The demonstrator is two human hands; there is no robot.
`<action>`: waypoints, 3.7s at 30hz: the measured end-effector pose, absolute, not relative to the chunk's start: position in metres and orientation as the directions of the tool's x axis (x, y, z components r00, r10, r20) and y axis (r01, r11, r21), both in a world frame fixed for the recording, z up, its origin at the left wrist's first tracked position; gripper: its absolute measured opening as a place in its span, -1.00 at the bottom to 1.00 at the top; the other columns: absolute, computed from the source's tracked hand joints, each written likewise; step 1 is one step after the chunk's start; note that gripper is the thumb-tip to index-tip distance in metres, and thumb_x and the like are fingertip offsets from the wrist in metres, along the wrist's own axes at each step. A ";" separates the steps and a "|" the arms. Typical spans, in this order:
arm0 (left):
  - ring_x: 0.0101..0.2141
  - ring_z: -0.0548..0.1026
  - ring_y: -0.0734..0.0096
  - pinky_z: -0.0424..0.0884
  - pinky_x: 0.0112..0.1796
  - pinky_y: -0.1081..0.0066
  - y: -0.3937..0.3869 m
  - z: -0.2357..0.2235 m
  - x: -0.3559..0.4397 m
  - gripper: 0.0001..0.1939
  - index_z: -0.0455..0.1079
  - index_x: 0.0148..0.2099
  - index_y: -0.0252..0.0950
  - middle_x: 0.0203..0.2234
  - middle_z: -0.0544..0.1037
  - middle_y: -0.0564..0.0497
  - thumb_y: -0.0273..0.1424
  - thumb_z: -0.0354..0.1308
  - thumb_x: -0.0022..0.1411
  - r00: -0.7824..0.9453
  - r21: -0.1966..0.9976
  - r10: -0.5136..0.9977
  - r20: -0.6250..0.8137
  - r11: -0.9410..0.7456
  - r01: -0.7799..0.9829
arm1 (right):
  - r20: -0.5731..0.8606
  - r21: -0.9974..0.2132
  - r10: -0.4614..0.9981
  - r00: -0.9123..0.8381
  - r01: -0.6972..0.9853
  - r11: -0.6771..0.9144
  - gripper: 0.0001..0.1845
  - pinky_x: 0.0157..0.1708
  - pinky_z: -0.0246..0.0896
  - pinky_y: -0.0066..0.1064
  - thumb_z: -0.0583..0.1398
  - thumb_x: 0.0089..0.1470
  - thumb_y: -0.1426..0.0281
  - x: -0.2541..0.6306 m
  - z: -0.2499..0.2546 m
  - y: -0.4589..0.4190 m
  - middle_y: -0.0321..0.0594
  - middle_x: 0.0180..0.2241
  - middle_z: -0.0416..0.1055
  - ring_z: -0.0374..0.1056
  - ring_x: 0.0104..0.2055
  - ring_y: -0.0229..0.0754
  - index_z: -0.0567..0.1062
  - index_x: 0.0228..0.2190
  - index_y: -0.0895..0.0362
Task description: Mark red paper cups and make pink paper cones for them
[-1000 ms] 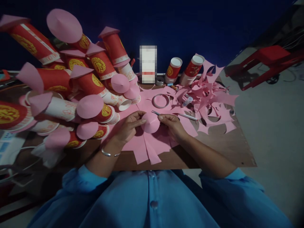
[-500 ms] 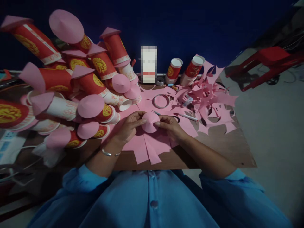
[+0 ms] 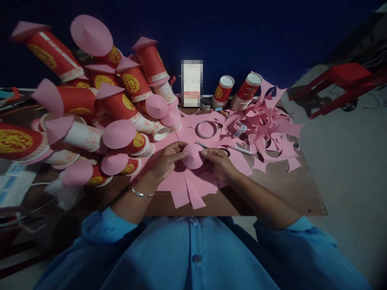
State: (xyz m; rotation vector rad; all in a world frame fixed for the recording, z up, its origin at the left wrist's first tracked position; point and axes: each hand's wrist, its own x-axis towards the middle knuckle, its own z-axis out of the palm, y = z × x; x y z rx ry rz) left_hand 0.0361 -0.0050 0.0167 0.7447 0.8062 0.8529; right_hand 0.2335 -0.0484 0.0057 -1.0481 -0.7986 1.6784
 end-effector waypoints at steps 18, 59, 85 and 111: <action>-0.29 0.56 0.43 0.42 -0.22 0.45 -0.006 0.015 0.036 -0.57 0.56 -0.17 -0.30 -0.29 0.68 0.01 -0.36 0.60 -0.10 0.444 0.820 0.842 -0.305 0.469 -0.326 | -0.288 -0.849 0.928 -0.237 -0.385 -0.362 -0.65 -0.21 0.35 -0.32 0.58 -0.24 0.22 0.232 0.001 -0.047 -0.30 -0.45 0.54 0.40 -0.38 -0.24 0.66 -0.44 0.12; -0.31 0.51 0.39 0.38 -0.23 0.42 -0.004 0.014 0.034 -0.62 0.59 -0.20 -0.29 -0.30 0.65 0.01 -0.34 0.57 -0.08 0.382 0.846 0.881 -0.278 0.413 -0.338 | -0.274 -0.872 0.961 -0.023 -0.415 -0.259 -0.53 -0.37 0.18 -0.34 0.48 -0.10 -0.02 0.231 0.003 -0.045 -0.32 -0.54 0.37 0.23 -0.45 -0.23 0.52 -0.59 0.07; -0.21 0.61 0.30 0.48 -0.14 0.33 0.002 0.009 0.030 -0.55 0.50 -0.14 -0.31 -0.29 0.66 -0.03 -0.33 0.55 -0.06 0.256 0.851 0.937 -0.238 0.328 -0.410 | -0.229 -0.889 0.954 -0.194 -0.357 -0.286 -0.60 -0.40 0.28 -0.44 0.48 -0.04 0.08 0.231 -0.002 -0.042 -0.26 -0.39 0.57 0.40 -0.43 -0.27 0.61 -0.31 0.11; -0.34 0.57 0.42 0.42 -0.35 0.47 0.008 0.007 0.033 -0.52 0.45 -0.16 -0.32 -0.31 0.62 0.01 -0.36 0.54 -0.12 0.184 0.912 0.962 -0.202 0.254 -0.323 | -0.065 0.088 0.966 -0.249 0.963 0.254 -0.64 -0.16 0.38 -0.36 0.05 0.37 0.48 0.262 0.052 -0.010 0.12 0.13 0.49 0.53 -0.01 -0.03 0.61 -0.02 0.21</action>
